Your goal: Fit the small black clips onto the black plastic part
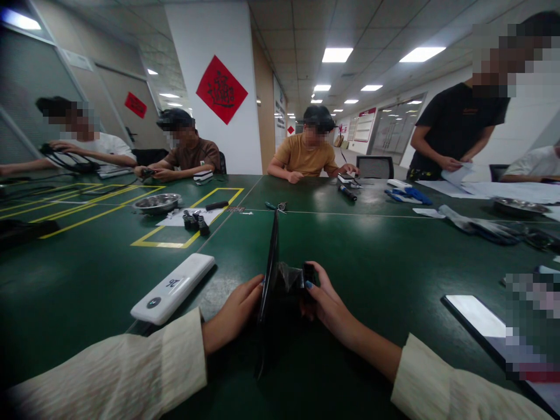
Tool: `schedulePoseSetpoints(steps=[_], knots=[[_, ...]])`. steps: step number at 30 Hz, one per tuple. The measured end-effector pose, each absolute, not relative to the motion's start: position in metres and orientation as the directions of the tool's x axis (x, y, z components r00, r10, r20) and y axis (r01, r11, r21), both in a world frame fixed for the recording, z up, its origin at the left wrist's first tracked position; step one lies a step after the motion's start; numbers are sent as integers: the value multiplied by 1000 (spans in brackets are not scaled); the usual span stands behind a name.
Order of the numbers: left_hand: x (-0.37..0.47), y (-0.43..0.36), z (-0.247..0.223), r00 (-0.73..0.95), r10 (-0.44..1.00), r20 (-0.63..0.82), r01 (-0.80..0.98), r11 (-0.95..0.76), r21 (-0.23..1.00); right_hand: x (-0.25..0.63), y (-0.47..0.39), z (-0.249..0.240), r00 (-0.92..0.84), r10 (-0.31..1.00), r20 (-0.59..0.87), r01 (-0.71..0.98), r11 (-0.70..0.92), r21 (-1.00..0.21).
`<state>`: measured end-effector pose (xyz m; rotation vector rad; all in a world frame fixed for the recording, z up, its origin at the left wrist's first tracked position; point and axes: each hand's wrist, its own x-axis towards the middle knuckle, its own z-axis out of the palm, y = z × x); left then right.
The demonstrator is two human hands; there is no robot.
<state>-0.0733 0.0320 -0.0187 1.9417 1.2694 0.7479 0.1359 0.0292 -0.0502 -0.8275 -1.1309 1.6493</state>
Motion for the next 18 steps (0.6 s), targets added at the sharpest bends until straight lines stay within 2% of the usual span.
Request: schedulePoseSetpoints(steps=[18], knots=[[-74,33,-21,354,930,102,484,-275,831,139,31,-56,-346,938,8,-329,-113,-938]])
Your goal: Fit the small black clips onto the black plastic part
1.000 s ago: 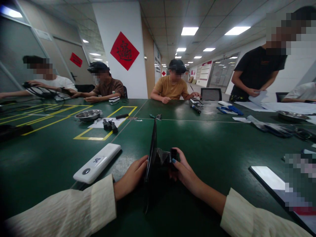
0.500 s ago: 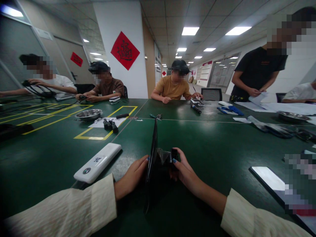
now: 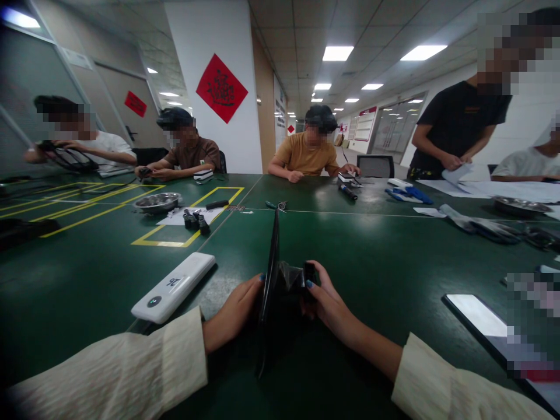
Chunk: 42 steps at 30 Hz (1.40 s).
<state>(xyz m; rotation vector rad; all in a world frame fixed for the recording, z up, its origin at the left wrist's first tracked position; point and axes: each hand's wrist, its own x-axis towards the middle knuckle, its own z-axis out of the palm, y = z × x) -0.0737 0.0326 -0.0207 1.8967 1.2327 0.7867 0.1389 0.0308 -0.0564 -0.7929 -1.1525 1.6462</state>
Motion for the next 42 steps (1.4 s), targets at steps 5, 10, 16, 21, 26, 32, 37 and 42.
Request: schedulePoseSetpoints(steps=[5,10,16,21,26,32,37,42], knots=[[-72,32,-18,367,925,99,511,-289,810,138,30,-55,-324,946,-8,-338,-124,-933],[-73,33,-18,364,928,84,535,-282,797,136,31,-52,-320,947,-6,-342,-121,-932],[-73,33,-18,350,932,91,518,-274,810,135,29,-51,-318,948,-17,-323,-126,-938],[-73,32,-18,371,922,113,515,-305,801,136,29,-51,-335,942,-14,-322,-128,-938],[-73,31,-16,362,928,90,539,-287,792,134,30,-49,-308,951,-31,-327,-136,-935],[-73,32,-19,356,930,86,532,-277,800,135,29,-49,-321,947,-27,-318,-134,-938],[-73,32,-19,351,934,65,532,-256,807,134,30,-51,-308,951,-24,-329,-130,-935],[-73,32,-18,345,935,81,509,-259,821,136,31,-52,-325,945,-21,-332,-135,-934]])
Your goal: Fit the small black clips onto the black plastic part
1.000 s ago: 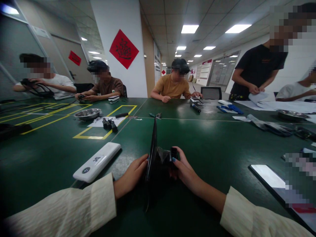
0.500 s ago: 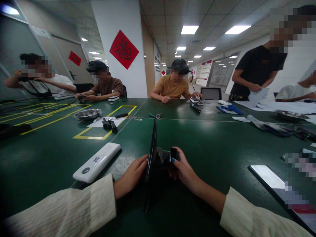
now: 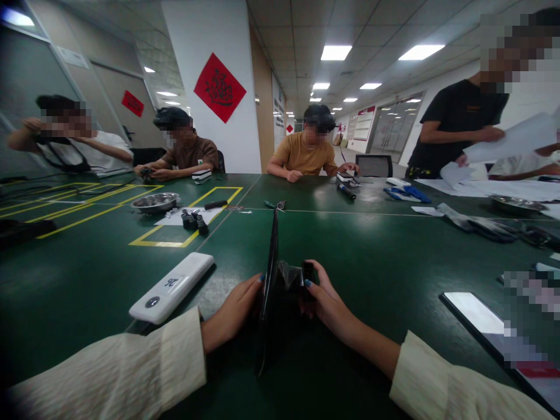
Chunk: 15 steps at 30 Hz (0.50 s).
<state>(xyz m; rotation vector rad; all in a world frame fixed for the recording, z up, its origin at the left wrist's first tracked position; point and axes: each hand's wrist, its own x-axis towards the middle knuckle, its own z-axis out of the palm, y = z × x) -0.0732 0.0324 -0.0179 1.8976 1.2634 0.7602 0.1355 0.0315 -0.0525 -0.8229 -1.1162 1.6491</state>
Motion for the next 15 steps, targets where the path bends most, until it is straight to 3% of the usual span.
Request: schedulePoseSetpoints(steps=[15], knots=[[-73,33,-21,373,926,65,508,-262,820,136,32,-53,-312,949,-37,-327,-143,-934]])
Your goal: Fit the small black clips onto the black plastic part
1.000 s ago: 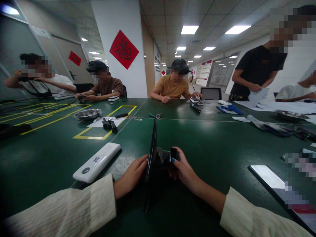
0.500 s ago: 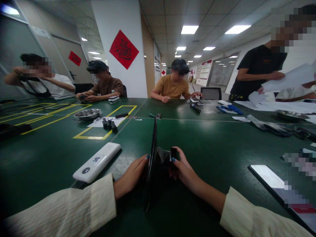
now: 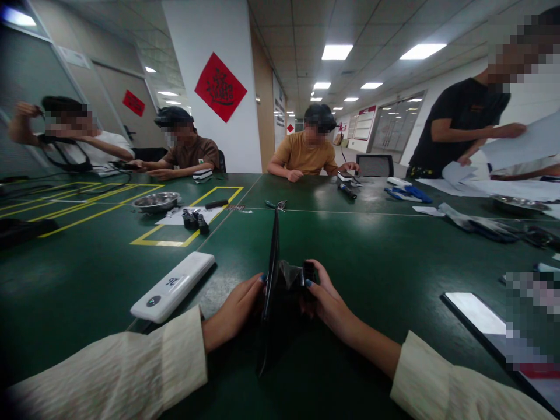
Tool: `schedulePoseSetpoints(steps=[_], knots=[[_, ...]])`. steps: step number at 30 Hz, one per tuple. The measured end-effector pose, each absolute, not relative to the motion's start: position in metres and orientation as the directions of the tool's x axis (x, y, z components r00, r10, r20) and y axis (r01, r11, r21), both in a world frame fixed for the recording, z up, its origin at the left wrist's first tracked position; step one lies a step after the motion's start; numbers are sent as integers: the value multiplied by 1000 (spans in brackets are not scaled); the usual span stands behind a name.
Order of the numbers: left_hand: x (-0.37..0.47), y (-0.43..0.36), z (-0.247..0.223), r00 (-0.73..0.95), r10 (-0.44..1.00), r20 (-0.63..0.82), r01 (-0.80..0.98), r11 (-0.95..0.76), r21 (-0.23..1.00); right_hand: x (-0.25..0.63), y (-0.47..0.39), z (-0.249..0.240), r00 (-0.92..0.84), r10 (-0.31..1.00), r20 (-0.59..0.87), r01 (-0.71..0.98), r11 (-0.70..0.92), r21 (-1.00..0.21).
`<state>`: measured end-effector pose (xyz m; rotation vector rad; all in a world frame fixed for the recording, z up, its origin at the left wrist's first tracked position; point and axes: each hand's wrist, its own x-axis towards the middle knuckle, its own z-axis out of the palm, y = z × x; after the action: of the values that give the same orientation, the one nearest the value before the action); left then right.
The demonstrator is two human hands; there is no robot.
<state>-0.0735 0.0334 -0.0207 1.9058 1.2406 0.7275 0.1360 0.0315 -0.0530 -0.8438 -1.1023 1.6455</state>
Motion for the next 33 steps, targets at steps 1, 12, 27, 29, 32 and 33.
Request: schedulePoseSetpoints(steps=[1,12,27,29,32,33], knots=[[-73,33,-20,376,923,76,509,-275,816,136,31,-53,-313,949,-40,-323,-145,-935],[-74,33,-21,377,923,75,523,-279,806,133,29,-47,-301,952,-51,-316,-150,-937],[-74,34,-22,370,925,85,509,-279,814,133,29,-47,-305,951,-50,-300,-146,-943],[-73,34,-21,374,923,93,504,-287,815,132,29,-45,-300,952,-67,-286,-156,-945],[-73,34,-20,381,919,99,514,-300,804,132,28,-43,-293,953,-72,-284,-159,-945],[-73,34,-20,380,919,101,517,-302,801,132,28,-43,-294,953,-67,-287,-155,-945]])
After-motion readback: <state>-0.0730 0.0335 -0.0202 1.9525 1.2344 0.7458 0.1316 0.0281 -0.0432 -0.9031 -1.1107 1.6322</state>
